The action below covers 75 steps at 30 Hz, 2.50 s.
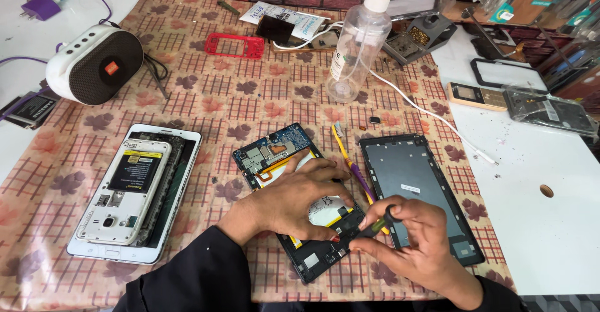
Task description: The person uses a screwdriver to remove screws from the internal frame of a disassembled Samsung tablet. They carefully unscrew fasteners around the battery and motherboard area while the device remains open on the workbench.
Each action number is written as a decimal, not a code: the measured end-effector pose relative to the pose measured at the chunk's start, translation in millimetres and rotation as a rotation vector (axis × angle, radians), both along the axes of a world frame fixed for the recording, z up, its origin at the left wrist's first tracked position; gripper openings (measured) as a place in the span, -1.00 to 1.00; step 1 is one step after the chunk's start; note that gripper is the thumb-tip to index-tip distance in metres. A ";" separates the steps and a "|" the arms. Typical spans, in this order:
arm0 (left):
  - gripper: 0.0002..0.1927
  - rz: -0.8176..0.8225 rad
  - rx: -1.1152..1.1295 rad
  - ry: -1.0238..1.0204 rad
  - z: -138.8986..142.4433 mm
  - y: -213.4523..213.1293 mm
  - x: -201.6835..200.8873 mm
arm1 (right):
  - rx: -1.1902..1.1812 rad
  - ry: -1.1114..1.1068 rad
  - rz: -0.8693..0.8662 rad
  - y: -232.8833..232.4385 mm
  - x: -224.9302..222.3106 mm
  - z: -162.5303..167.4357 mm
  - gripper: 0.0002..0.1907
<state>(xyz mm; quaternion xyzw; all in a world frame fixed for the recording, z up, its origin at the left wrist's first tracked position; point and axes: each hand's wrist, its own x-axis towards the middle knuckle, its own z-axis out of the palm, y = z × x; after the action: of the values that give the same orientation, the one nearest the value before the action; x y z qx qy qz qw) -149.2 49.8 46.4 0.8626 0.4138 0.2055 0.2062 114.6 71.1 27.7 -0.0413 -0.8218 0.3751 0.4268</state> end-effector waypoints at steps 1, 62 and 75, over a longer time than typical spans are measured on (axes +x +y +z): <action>-0.37 -0.002 0.017 0.002 -0.1 0.2 0.0 | 0.040 -0.018 -0.049 -0.2 -0.7 1.8 -0.23; -0.38 0.001 -0.009 0.008 -2.3 0.6 -0.1 | 0.237 -0.002 -0.179 -7.5 2.6 -3.4 -0.10; -0.35 -0.005 0.022 0.015 -3.0 1.9 -0.1 | 0.085 -0.073 0.098 -7.7 4.7 -8.5 -0.26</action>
<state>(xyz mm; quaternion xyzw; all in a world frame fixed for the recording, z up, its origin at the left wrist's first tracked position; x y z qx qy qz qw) -149.3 51.7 43.3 0.8672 0.4109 0.2031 0.1944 119.2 63.3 19.2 0.0037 -0.8531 0.3584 0.3791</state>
